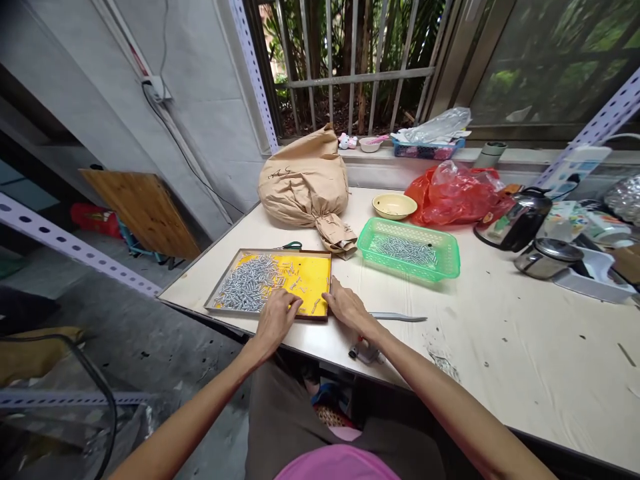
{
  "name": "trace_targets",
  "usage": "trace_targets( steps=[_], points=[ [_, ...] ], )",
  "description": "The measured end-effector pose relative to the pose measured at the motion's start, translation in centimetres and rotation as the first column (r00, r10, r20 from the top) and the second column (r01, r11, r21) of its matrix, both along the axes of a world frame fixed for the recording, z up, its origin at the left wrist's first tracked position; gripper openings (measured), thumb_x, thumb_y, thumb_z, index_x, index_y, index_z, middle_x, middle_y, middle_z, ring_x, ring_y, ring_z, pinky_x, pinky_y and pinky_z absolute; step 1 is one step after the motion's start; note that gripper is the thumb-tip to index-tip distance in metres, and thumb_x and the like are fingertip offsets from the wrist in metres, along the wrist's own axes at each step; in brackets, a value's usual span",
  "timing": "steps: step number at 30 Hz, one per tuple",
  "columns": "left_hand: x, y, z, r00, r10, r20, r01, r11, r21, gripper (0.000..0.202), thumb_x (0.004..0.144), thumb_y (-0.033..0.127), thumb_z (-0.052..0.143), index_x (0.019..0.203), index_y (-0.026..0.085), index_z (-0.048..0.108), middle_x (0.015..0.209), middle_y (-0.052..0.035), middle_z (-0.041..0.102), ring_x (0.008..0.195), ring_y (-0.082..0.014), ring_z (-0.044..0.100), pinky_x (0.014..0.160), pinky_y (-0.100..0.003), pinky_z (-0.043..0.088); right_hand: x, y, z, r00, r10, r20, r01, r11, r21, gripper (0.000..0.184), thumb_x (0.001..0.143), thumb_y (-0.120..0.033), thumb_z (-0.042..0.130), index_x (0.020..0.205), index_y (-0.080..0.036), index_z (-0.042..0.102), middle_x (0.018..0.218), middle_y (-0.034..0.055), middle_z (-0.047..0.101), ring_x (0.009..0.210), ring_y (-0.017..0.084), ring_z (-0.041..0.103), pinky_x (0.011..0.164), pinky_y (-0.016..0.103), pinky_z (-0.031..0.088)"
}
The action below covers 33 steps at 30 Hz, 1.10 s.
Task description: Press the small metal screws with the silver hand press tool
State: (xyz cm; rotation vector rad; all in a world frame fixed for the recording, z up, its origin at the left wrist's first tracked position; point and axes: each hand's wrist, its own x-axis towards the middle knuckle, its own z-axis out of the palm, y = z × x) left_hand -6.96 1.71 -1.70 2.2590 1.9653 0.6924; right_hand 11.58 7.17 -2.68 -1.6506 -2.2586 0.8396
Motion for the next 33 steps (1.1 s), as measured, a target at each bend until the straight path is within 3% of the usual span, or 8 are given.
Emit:
trace_targets(
  steps=[4, 9, 16, 20, 23, 26, 30, 33],
  points=[
    [2.0, 1.9, 0.3, 0.999, -0.029, -0.036, 0.023, 0.985, -0.168, 0.017, 0.086, 0.027, 0.056, 0.079, 0.016, 0.067, 0.085, -0.0089, 0.062, 0.089, -0.0223, 0.054, 0.076, -0.032, 0.043, 3.3, -1.8, 0.3, 0.998, 0.045, -0.033, -0.041, 0.991, 0.125, 0.057, 0.093, -0.036, 0.040, 0.145, -0.016, 0.025, 0.089, 0.0074, 0.067, 0.082, 0.021, 0.062, 0.071, 0.030, 0.041],
    [3.6, 3.3, 0.2, 0.984, -0.133, -0.118, 0.096, 0.957, -0.274, 0.020, 0.084, 0.021, 0.054, 0.072, 0.015, 0.068, 0.081, -0.0100, 0.060, 0.087, -0.0227, 0.055, 0.073, -0.032, 0.042, 9.1, -4.9, 0.6, 1.000, 0.009, -0.024, -0.003, 0.970, 0.244, 0.048, 0.094, -0.037, 0.037, 0.137, -0.017, 0.041, 0.098, 0.0086, 0.065, 0.085, 0.022, 0.061, 0.072, 0.031, 0.045],
    [4.3, 4.7, 0.1, 0.901, -0.261, -0.346, 0.183, 0.953, -0.242, 0.023, 0.084, 0.010, 0.046, 0.075, 0.014, 0.067, 0.083, -0.0116, 0.059, 0.089, -0.0234, 0.051, 0.072, -0.032, 0.043, 13.6, -8.4, -0.3, 0.989, -0.057, 0.134, 0.017, 0.960, 0.280, 0.040, 0.096, -0.034, 0.030, 0.127, -0.019, 0.049, 0.103, 0.0093, 0.059, 0.081, 0.019, 0.060, 0.070, 0.031, 0.047],
    [4.2, 5.3, 0.7, 0.879, -0.347, -0.329, 0.286, 0.933, -0.221, 0.021, 0.081, 0.007, 0.047, 0.072, 0.014, 0.064, 0.082, -0.0114, 0.059, 0.085, -0.0225, 0.051, 0.073, -0.032, 0.043, 14.0, -9.7, -0.5, 0.978, -0.022, 0.207, -0.026, 0.974, 0.226, 0.031, 0.097, -0.034, 0.031, 0.108, -0.021, 0.057, 0.094, 0.0067, 0.056, 0.076, 0.016, 0.057, 0.065, 0.028, 0.043],
    [4.7, 4.5, 1.6, 0.942, -0.291, -0.166, 0.257, 0.946, -0.199, 0.017, 0.079, 0.009, 0.051, 0.070, 0.014, 0.064, 0.076, -0.0093, 0.061, 0.077, -0.0200, 0.054, 0.071, -0.031, 0.043, 14.0, -10.4, -0.1, 0.979, 0.008, 0.202, -0.052, 0.976, 0.212, 0.027, 0.096, -0.031, 0.034, 0.101, -0.021, 0.059, 0.093, 0.0060, 0.055, 0.076, 0.015, 0.054, 0.065, 0.026, 0.040],
    [6.2, 2.1, 2.2, 0.966, -0.135, 0.220, 0.208, 0.911, -0.356, 0.009, 0.076, 0.019, 0.057, 0.074, 0.016, 0.066, 0.066, -0.0029, 0.061, 0.061, -0.0139, 0.054, 0.058, -0.025, 0.042, 14.2, -10.8, 0.3, 0.975, 0.038, 0.219, -0.087, 0.972, 0.216, 0.026, 0.095, -0.022, 0.036, 0.102, -0.022, 0.061, 0.091, 0.0062, 0.055, 0.077, 0.017, 0.051, 0.063, 0.026, 0.037],
    [9.2, -1.0, 1.5, 0.765, 0.215, 0.607, 0.292, 0.724, -0.625, 0.023, 0.071, 0.036, 0.065, 0.076, 0.014, 0.063, 0.054, 0.0023, 0.054, 0.041, -0.0070, 0.042, 0.038, -0.019, 0.029, 14.6, -10.4, -0.1, 0.973, 0.079, 0.215, -0.132, 0.961, 0.242, 0.028, 0.093, -0.016, 0.037, 0.106, -0.023, 0.061, 0.088, 0.0054, 0.055, 0.077, 0.016, 0.049, 0.064, 0.027, 0.034],
    [10.7, -1.8, 0.5, 0.623, 0.364, 0.692, 0.349, 0.662, -0.663, 0.033, 0.066, 0.042, 0.071, 0.075, 0.012, 0.060, 0.049, 0.0050, 0.049, 0.036, -0.0029, 0.032, 0.035, -0.017, 0.020, 14.7, -9.7, -0.5, 0.965, 0.102, 0.241, -0.169, 0.946, 0.276, 0.029, 0.093, -0.016, 0.039, 0.112, -0.022, 0.060, 0.090, 0.0060, 0.055, 0.081, 0.017, 0.049, 0.068, 0.028, 0.034]
  ],
)
